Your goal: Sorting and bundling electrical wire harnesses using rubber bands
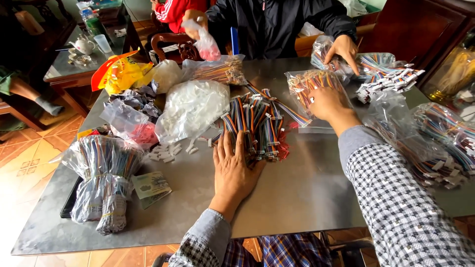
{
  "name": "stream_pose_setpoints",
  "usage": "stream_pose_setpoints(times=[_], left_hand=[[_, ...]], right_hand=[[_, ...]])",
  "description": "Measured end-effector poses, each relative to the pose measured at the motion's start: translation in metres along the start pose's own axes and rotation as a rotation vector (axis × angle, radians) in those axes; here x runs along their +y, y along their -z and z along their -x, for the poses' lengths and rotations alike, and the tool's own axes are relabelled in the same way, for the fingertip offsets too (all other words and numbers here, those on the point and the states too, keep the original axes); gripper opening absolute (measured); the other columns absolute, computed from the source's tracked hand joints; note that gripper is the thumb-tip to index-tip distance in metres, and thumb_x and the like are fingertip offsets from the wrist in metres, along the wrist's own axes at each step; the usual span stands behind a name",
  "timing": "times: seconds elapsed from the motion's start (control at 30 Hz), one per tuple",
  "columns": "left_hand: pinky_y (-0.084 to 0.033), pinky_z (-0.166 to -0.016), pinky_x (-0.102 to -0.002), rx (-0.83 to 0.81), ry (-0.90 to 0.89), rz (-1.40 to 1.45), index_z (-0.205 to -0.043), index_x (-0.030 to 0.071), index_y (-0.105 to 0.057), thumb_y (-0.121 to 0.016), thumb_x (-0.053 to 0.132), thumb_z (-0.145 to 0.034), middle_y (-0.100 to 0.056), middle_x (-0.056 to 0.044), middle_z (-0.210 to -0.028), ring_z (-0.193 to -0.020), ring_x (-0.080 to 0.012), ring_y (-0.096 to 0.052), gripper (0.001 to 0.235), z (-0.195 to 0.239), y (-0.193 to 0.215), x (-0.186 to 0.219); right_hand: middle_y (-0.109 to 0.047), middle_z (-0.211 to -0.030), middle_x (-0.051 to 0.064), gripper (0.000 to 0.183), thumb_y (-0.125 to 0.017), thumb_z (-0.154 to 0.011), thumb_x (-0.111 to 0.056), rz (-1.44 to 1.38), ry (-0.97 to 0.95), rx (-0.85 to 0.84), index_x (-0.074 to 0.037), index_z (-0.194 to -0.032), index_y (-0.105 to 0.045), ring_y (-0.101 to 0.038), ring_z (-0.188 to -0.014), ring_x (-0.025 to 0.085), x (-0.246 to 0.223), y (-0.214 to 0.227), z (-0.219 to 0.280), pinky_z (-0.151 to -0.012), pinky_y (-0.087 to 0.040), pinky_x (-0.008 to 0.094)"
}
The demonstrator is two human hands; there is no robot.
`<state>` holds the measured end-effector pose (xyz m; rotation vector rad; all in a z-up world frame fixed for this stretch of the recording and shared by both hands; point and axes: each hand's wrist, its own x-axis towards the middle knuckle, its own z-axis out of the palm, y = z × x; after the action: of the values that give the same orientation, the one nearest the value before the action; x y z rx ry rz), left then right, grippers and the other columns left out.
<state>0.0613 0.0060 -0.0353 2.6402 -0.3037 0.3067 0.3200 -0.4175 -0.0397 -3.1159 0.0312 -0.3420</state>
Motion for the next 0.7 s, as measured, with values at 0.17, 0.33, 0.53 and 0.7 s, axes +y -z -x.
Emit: stream_pose_setpoints(times=[0.17,0.33,0.53,0.7], left_hand=[[-0.033,-0.147,-0.07,0.015,0.008,-0.03,-0.204,0.017,-0.034,-0.083,0.085,-0.105,-0.042,-0.035,-0.196,-0.184,-0.0567,-0.039,0.129,-0.004,-0.008,-0.003],[-0.036,-0.148,-0.066,-0.029,0.008,-0.057,-0.203,0.012,-0.034,-0.076,0.081,-0.113,-0.043,-0.036,-0.197,-0.184,-0.0553,-0.042,0.121,-0.009,-0.007,0.003],[-0.038,-0.149,-0.063,-0.038,-0.012,-0.206,-0.202,0.011,-0.037,-0.071,0.085,-0.114,-0.045,-0.035,-0.198,-0.185,-0.0532,-0.043,0.121,-0.036,-0.022,0.0],[-0.038,-0.15,-0.063,-0.033,0.003,-0.189,-0.202,0.01,-0.036,-0.072,0.08,-0.117,-0.04,-0.035,-0.201,-0.185,-0.0529,-0.043,0.116,-0.074,-0.038,0.006]], right_hand=[[-0.094,-0.125,0.028,0.03,-0.092,-0.109,-0.026,-0.292,0.065,0.195,-0.007,-0.131,-0.098,-0.088,-0.134,0.053,-0.058,0.073,0.091,-0.11,-0.07,0.069],[-0.095,-0.106,0.025,0.037,-0.099,-0.097,-0.034,-0.681,-0.023,0.246,-0.004,-0.118,-0.094,-0.093,-0.115,0.048,-0.094,0.049,0.168,-0.09,-0.07,0.063],[-0.095,-0.111,0.015,0.056,-0.099,-0.093,-0.045,-0.566,-0.222,0.308,-0.012,-0.138,-0.092,-0.094,-0.116,0.041,-0.094,0.003,0.177,-0.091,-0.074,0.061],[-0.095,-0.114,0.016,0.056,-0.1,-0.088,-0.05,-0.501,-0.189,0.297,-0.016,-0.132,-0.097,-0.093,-0.117,0.046,-0.09,0.002,0.17,-0.096,-0.075,0.062]])
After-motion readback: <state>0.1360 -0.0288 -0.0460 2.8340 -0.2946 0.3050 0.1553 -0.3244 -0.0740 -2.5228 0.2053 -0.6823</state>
